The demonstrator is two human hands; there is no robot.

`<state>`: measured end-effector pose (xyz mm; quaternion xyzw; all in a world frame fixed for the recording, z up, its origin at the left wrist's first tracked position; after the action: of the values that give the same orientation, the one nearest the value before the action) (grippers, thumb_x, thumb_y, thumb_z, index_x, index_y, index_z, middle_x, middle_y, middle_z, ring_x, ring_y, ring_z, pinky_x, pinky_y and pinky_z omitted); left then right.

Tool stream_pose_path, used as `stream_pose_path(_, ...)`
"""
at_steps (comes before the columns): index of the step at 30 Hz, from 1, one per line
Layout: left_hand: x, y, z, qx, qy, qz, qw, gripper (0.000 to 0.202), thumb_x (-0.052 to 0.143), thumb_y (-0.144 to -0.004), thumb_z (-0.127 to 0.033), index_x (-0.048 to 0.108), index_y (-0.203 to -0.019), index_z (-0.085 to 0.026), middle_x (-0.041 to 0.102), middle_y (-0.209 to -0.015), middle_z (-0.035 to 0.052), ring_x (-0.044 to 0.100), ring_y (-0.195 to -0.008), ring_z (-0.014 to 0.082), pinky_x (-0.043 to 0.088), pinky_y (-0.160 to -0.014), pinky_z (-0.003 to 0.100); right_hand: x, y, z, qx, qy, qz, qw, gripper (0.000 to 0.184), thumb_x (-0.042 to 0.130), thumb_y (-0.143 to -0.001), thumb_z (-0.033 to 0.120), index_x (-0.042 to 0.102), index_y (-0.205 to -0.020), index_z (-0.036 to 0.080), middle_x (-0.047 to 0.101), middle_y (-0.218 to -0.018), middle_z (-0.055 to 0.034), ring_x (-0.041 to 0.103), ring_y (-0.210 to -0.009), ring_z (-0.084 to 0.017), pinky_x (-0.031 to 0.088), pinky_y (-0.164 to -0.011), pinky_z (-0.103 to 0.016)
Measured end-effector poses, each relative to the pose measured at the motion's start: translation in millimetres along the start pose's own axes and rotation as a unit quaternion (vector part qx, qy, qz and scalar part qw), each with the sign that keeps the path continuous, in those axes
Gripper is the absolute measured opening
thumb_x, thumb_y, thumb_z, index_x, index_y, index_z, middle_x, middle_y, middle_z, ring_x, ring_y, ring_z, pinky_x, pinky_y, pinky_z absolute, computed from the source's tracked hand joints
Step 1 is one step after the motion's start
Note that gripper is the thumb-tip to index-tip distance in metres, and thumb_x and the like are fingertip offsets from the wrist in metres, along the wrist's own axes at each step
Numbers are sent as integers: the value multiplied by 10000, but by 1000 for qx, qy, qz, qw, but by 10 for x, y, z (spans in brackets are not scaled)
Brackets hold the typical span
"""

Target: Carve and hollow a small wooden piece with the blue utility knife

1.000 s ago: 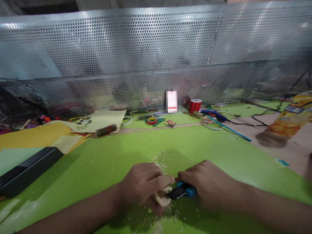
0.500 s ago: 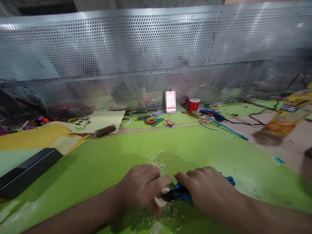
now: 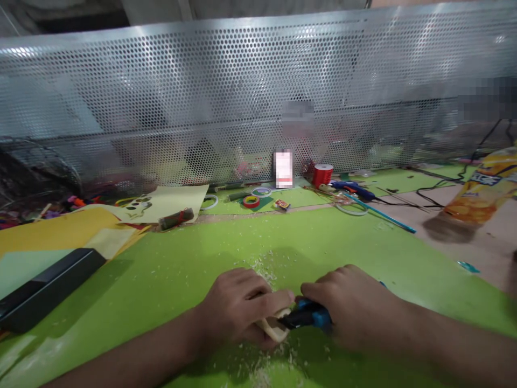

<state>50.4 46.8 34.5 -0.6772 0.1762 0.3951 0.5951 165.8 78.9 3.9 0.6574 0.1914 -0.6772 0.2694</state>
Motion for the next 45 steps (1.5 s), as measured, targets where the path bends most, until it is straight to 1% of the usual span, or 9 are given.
stream_pose_path(4,18,18,-4,-6,14,7,1000,331,633,-861,-334,551,-1148,-190,626,-711,2,514,-547,121,372,-490,226,-34,-7,2,-7,-6,12,1000,165,570,-584,156,628,-716,235,682,-607,-25,600,-508,-194,196,-473,-285)
stream_pose_path(8,55,40,-42,7,25,9,1000,358,633,-854,-341,542,-1167,-192,620,-707,0,495,-532,110,356,-466,210,-38,-10,34,-32,-18,36,999,123,567,-583,157,611,-673,227,673,-584,-14,574,-485,-171,204,-456,-268)
stream_pose_path(12,46,53,-64,24,25,-6,999,378,657,-836,-375,546,-1153,-199,595,-696,-7,475,-522,110,335,-455,211,-41,-11,35,-70,-18,35,997,172,550,-581,149,631,-712,225,679,-610,-10,568,-499,-159,218,-465,-261)
stream_pose_path(15,40,62,-4,0,43,-11,999,387,694,-818,-328,540,-1150,-204,584,-686,-26,465,-509,95,324,-453,194,-63,-16,-11,-88,-37,31,995,228,530,-585,133,648,-754,230,687,-642,0,579,-533,-154,250,-484,-254)
stream_pose_path(20,32,69,31,-10,57,-19,998,379,706,-801,-302,552,-1133,-199,580,-683,-27,467,-505,89,321,-452,188,-102,-33,-101,-56,-29,20,998,195,521,-577,135,619,-722,221,667,-629,0,566,-531,-157,245,-488,-257)
stream_pose_path(30,11,34,17,-15,46,-6,999,412,723,-778,-307,573,-1145,-196,621,-707,-7,497,-522,109,343,-475,223,-37,-28,3,-47,-16,-9,999,187,531,-619,173,619,-774,229,681,-659,-5,574,-543,-164,195,-500,-285)
stream_pose_path(35,-17,9,1,-7,35,-22,999,352,669,-807,-310,570,-1125,-197,623,-685,-10,488,-506,106,340,-468,218,-16,-28,-13,-45,-10,-11,999,195,541,-621,173,633,-784,228,694,-672,-13,608,-570,-179,189,-506,-291)
stream_pose_path(40,-13,5,-23,9,24,-34,999,308,601,-860,-376,565,-1098,-184,621,-659,-6,497,-487,115,349,-455,228,2,-24,10,-44,-14,-4,999,194,542,-650,168,645,-803,231,702,-682,-19,630,-588,-195,221,-510,-288)
stream_pose_path(45,18,33,-36,11,9,-27,1000,373,451,-943,-497,550,-1084,-167,571,-591,-25,485,-447,122,349,-441,241,41,-71,48,-33,-12,8,999,257,518,-661,122,651,-841,246,711,-698,-9,653,-597,-209,239,-503,-287)
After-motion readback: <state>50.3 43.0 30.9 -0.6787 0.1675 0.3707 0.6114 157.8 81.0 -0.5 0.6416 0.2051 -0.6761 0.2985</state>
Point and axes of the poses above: each hand's wrist, its own y-axis away from the middle knuckle, its own x-axis out of the palm, z = x × y, the point moved 9 cm from there along -y, towards the middle knuckle
